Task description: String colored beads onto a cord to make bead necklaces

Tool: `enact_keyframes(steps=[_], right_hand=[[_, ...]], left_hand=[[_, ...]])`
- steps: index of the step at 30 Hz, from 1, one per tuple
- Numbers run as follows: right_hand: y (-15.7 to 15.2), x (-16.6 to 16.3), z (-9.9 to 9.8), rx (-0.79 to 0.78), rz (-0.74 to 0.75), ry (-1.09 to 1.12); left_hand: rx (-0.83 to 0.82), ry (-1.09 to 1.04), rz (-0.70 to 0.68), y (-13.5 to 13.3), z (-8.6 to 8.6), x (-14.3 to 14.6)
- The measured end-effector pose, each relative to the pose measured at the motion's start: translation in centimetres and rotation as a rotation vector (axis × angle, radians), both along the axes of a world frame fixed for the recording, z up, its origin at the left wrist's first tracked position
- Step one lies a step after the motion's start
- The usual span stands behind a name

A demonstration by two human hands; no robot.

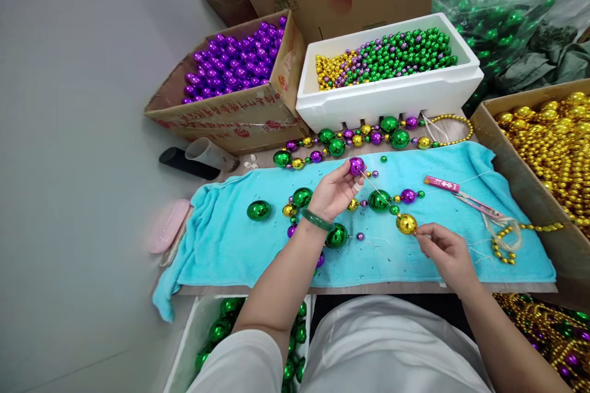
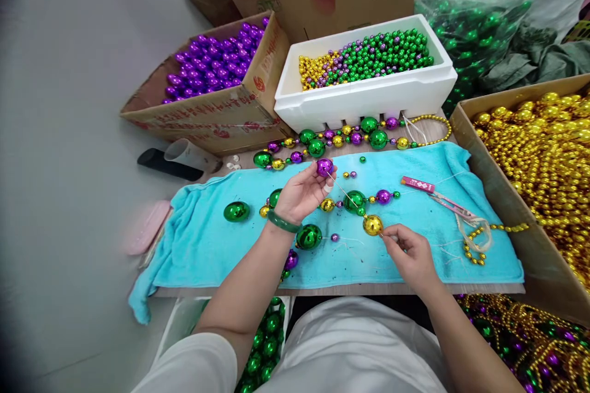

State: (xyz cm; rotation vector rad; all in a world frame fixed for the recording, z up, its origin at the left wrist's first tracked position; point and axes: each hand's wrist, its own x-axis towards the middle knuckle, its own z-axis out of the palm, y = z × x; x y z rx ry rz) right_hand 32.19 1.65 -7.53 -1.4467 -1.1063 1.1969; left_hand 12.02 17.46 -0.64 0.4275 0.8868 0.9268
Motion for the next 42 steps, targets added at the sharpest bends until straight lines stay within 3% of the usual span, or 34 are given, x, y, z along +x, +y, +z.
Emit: enact_keyframes(steps=[4, 8, 14, 16, 19, 24, 27, 29, 34, 39, 42], right_hand=[[0.1, 0.0, -0.1, -0.009, -0.005, -0.002], [0.3, -0.1, -0.1, -0.003, -0.017, -0.005], [0.9, -0.4, -0.4, 0.013, -0.033, 0.019], [1.0, -0.5, -0.6, 0.021, -0.05, 0.04], [1.2, -0.3, -0.8, 0.04, -0.092, 0.075], [1.3, 0.5, -0.4, 0.057, -0.176, 0.095], [1.3, 0.8, -0.3, 0.054, -0.19, 0.104], [1.2, 0.9, -0.3, 0.052, -0.191, 0.104], [1.3, 1.0, -0.6, 0.044, -0.19, 0.093], [1.2, 1.0, -0.9, 0.027, -0.171, 0.064], [1.1, 0.9, -1.0, 0.017, -0.141, 0.055]], left_hand=[[0.026, 0.014, -0.009, -0.1, 0.0, -0.1], [0.187, 0.058, -0.036, -0.6, -0.1, 0.2], [0.29, 0.142, -0.196, -2.4, -0.5, 1.8], [0.352, 0.22, -0.322, -2.7, -0.4, 2.0], [0.508, 0.437, -0.553, -1.3, -0.3, 1.9], [0.929, 1.213, -0.488, 3.7, -2.2, 1.6], [0.986, 1.49, -0.701, 5.4, -4.1, 2.1], [0.964, 1.568, -0.757, 5.8, -5.0, 2.3], [0.896, 1.574, -0.719, 5.8, -5.8, 2.1], [0.851, 1.454, -0.632, 5.5, -5.0, 1.8], [0.642, 0.978, -0.485, 4.7, -3.6, 1.5]])
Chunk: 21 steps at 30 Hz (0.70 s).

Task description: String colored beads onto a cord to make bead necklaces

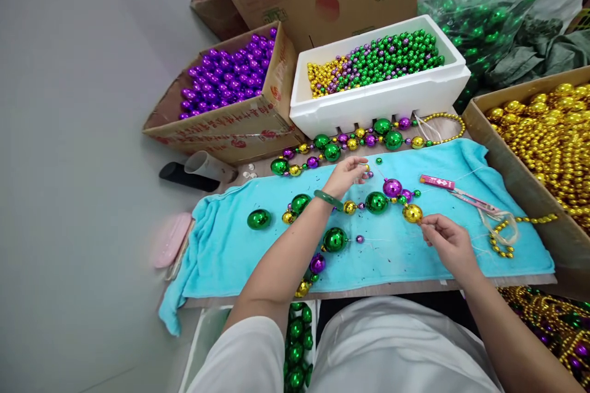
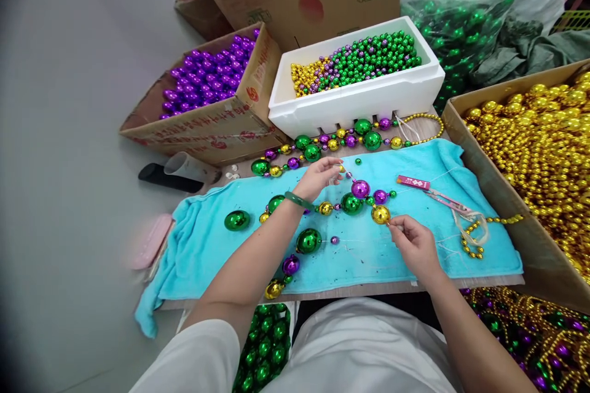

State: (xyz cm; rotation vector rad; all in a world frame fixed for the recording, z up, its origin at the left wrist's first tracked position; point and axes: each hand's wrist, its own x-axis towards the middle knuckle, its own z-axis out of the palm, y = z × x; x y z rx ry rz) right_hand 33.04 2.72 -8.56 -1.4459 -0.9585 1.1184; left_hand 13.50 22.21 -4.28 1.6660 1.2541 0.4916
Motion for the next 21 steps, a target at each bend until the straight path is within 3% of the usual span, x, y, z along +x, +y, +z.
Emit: enact_keyframes(steps=[3, 5, 11, 21], right_hand=[[-0.1, -0.1, 0.1, -0.013, 0.013, -0.006], [-0.1, -0.2, 0.3, -0.013, 0.018, -0.012], [0.1, -0.3, 0.9, 0.011, 0.035, -0.012], [0.0, -0.1, 0.8, -0.033, 0.042, -0.016]], left_hand=[[-0.404, -0.609, 0.111, -0.9, 1.4, -0.5], [-0.515, -0.766, 0.122, -1.4, 2.1, -0.8], [-0.55, -0.836, 0.136, -2.2, 2.7, -0.7], [-0.457, -0.733, 0.094, -2.9, 2.6, -0.4]])
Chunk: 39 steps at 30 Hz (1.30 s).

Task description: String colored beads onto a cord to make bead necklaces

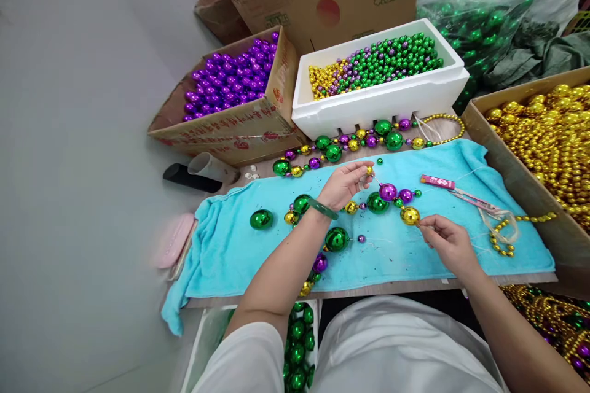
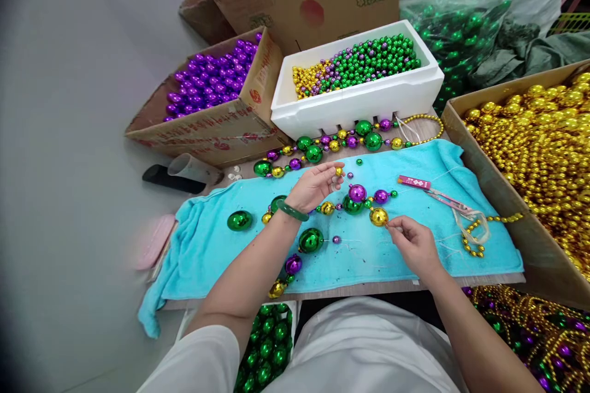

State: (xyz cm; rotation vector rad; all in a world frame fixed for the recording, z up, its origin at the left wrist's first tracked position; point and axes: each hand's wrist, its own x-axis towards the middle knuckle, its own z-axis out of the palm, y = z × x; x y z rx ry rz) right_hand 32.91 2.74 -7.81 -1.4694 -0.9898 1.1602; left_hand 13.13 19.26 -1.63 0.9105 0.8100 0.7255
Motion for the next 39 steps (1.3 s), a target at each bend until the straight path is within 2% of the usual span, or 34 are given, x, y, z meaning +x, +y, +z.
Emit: enact_keyframes(steps=[5, 10, 12, 15, 17, 20, 24, 26, 29, 34, 39], right_hand=[[0.3, -0.5, -0.5, -0.042, -0.047, 0.086], [-0.1, -0.2, -1.2, -0.096, 0.024, 0.181], [-0.4, 0.4, -1.7, -0.104, 0.079, 0.13], [-0.7, 1.9, -1.8, -0.086, 0.122, -0.083], [-0.6, 2.6, -1.0, -0.038, 0.059, -0.189], [-0.1, 2.6, 1.6, 0.076, -0.054, -0.111], [1.1, 1.0, 4.3, 0.172, 0.035, 0.057], [1.7, 0.3, 4.5, 0.17, 0.069, 0.074], [2.1, 0.0, 3.6, 0.148, 0.047, 0.095], [2.1, 0.5, 2.2, 0.07, 0.103, 0.205], [2.2, 1.5, 1.8, 0.123, 0.08, 0.238]], left_hand=[[0.03, 0.056, -0.044, -1.2, 0.1, 0.8], [0.235, 0.202, 0.007, -2.9, 0.6, 2.2], [0.333, 0.252, 0.037, -3.6, 0.9, 2.9], [0.422, 0.257, 0.065, -4.7, 1.6, 3.8], [0.454, 0.222, 0.064, -5.3, 2.3, 4.3], [0.553, 0.179, 0.075, -6.2, 3.4, 4.9], [0.668, 0.125, 0.084, -7.4, 5.0, 5.5], [0.675, 0.084, 0.103, -7.7, 5.6, 5.7], [0.633, 0.018, 0.138, -7.8, 6.2, 5.7], [0.585, 0.002, 0.159, -6.9, 5.7, 5.6], [0.601, 0.176, 0.119, -5.8, 3.9, 5.8]])
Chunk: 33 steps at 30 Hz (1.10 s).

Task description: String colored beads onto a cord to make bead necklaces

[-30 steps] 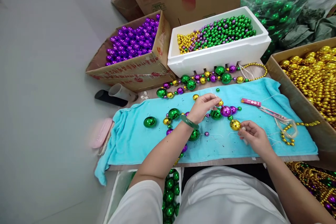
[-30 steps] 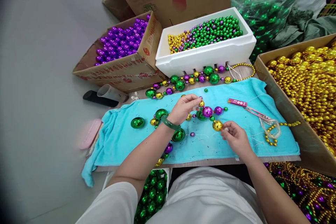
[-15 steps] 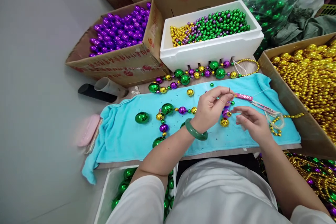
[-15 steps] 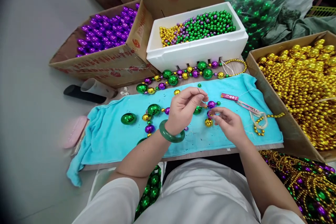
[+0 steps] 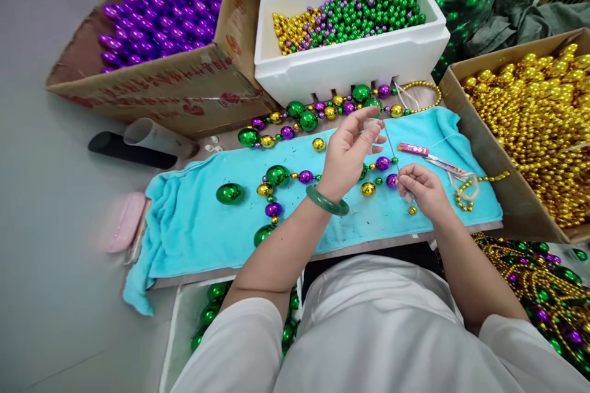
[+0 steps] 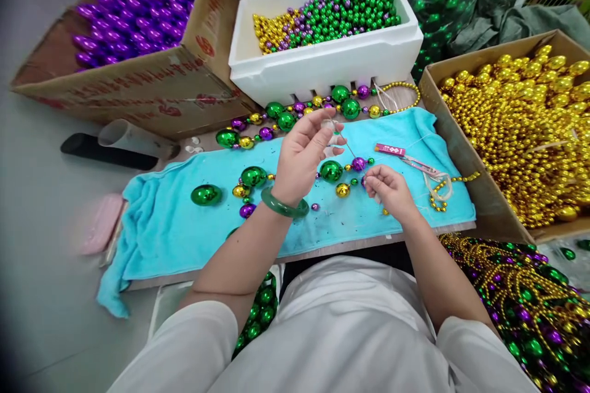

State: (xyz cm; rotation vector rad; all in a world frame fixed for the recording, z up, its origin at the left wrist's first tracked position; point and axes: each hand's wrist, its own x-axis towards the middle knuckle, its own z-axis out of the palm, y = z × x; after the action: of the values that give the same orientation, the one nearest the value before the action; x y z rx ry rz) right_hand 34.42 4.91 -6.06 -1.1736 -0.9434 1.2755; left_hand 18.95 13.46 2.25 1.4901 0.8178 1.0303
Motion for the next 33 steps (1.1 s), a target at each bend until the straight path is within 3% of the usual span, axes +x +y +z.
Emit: enact_keyframes(steps=[5, 9, 13, 16, 25, 33], right_hand=[[-0.4, 2.0, -0.2, 0.027, -0.116, -0.044], [-1.2, 3.8, -0.7, 0.037, -0.2, -0.131], [-2.3, 4.9, -1.0, 0.017, -0.257, -0.193], [-2.9, 5.2, -0.9, 0.016, -0.281, -0.206], [-4.3, 5.8, -0.7, -0.011, -0.302, -0.227], [-4.9, 6.0, -1.3, -0.023, -0.298, -0.169]], left_hand=[[0.163, 0.346, -0.014, -0.2, -2.6, -0.2], [0.38, 0.486, -0.033, -2.0, -4.9, -0.4], [0.533, 0.634, -0.265, -4.9, -7.4, -0.2], [0.573, 0.745, -0.338, -6.5, -8.8, 0.2], [0.765, 0.911, -0.42, -8.8, -9.8, 2.3], [0.773, 1.027, -0.326, -10.2, -11.0, 3.7]])
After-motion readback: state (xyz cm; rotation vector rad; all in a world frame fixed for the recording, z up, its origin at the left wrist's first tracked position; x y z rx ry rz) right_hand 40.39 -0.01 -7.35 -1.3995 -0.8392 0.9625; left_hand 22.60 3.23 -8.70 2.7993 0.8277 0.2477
